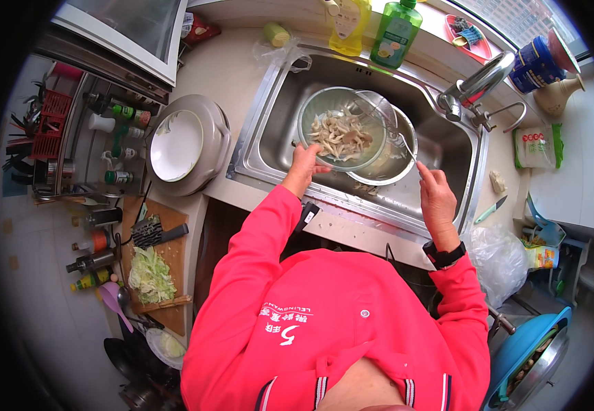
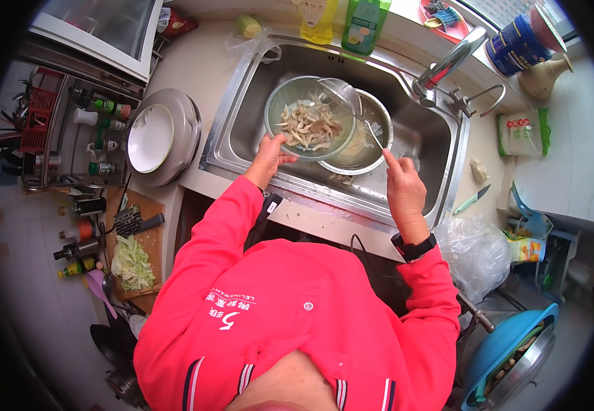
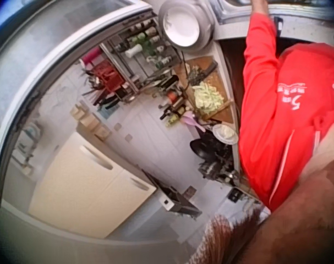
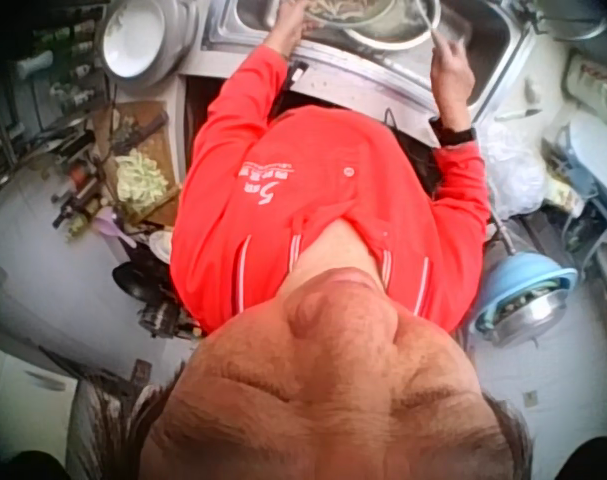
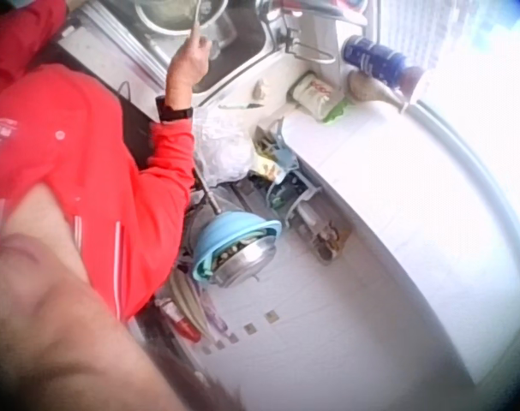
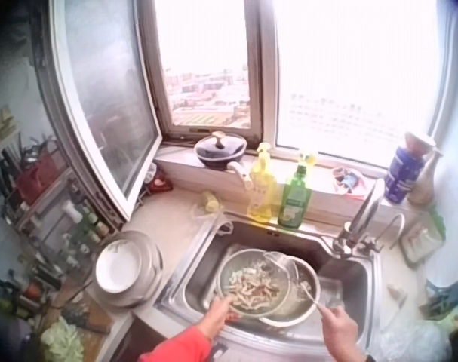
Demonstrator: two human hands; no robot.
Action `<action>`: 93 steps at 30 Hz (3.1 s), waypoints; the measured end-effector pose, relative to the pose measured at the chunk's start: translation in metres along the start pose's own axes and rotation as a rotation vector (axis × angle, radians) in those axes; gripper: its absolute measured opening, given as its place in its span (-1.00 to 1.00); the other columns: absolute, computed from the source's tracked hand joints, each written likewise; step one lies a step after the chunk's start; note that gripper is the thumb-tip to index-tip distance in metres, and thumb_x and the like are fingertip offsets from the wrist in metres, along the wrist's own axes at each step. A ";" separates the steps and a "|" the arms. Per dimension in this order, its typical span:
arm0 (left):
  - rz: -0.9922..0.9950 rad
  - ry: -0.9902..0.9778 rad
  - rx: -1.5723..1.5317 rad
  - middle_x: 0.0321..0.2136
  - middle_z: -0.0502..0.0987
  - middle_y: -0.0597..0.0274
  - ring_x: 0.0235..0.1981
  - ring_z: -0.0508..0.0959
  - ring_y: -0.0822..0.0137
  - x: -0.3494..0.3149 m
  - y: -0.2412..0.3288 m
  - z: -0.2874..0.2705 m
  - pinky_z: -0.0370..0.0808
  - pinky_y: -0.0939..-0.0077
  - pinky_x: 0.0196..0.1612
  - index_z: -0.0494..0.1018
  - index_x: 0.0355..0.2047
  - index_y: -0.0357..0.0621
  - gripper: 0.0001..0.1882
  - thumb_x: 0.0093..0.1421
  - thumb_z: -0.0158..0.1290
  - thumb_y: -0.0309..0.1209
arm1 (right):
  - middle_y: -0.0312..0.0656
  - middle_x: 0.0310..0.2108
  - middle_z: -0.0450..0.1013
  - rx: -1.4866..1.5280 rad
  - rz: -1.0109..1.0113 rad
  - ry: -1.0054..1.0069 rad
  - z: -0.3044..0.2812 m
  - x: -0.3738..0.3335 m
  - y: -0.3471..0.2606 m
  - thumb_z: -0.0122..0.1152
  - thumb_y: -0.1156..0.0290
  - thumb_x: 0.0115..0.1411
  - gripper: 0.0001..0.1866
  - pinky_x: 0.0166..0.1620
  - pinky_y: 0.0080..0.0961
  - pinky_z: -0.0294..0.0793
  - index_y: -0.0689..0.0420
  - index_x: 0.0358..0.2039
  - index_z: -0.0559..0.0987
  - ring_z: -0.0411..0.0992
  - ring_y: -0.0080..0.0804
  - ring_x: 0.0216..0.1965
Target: The person washes and drains enoki mushrooms in a colander at the sink, then places them into a cloth-lined bowl. They then chop cabbage on a cutting board with a cleaver and gather the chopped pieces.
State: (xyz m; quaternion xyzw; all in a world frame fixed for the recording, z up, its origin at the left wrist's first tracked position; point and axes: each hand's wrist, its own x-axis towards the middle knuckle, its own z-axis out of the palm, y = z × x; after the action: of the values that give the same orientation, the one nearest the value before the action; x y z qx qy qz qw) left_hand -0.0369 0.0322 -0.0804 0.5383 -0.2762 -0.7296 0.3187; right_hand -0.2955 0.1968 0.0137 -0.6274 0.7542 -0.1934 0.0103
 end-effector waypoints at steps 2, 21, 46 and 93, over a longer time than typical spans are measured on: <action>0.019 0.002 0.028 -0.29 0.53 -0.01 -0.56 0.60 0.12 0.000 0.006 -0.004 0.58 0.39 -0.63 0.24 0.02 -0.25 -0.56 0.11 -0.06 -0.42 | -0.29 -0.28 0.40 0.057 0.071 0.009 -0.005 0.000 0.014 0.13 0.50 0.14 -0.54 -0.36 -0.31 0.46 -0.19 0.06 0.47 0.46 -0.23 -0.36; 0.298 0.201 0.015 -0.26 0.53 0.01 -0.55 0.60 0.13 -0.005 0.050 -0.043 0.57 0.47 -0.66 0.23 0.04 -0.29 -0.54 0.10 -0.07 -0.45 | -0.03 -0.38 0.53 0.555 0.479 -0.742 0.097 0.014 0.062 0.04 0.45 0.12 -0.60 -0.42 -0.40 0.47 0.15 0.01 0.52 0.48 -0.35 -0.48; 0.258 0.229 0.002 -0.27 0.52 -0.04 -0.62 0.58 0.13 -0.004 0.045 -0.051 0.53 0.48 -0.73 0.21 0.04 -0.29 -0.53 0.08 -0.08 -0.47 | -0.32 -0.42 0.42 0.995 0.640 -0.651 0.069 0.001 0.060 0.05 0.49 0.13 -0.49 -0.61 -0.70 0.25 0.16 0.15 0.39 0.29 -0.66 -0.59; 0.508 0.213 0.399 -0.37 0.54 -0.04 -0.76 0.53 0.20 -0.017 0.056 -0.006 0.47 0.44 -0.78 0.13 0.20 -0.11 -0.37 0.05 -0.17 -0.56 | -0.29 -0.45 0.37 0.535 0.065 -0.007 -0.020 -0.040 0.017 0.17 0.51 0.13 -0.61 -0.40 -0.47 0.40 -0.05 0.00 0.55 0.41 -0.45 -0.47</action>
State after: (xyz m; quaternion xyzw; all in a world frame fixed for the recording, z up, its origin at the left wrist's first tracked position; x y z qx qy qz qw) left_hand -0.0179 0.0090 -0.0302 0.5774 -0.5040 -0.4981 0.4057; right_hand -0.3084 0.2428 0.0175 -0.5783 0.6960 -0.3833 0.1848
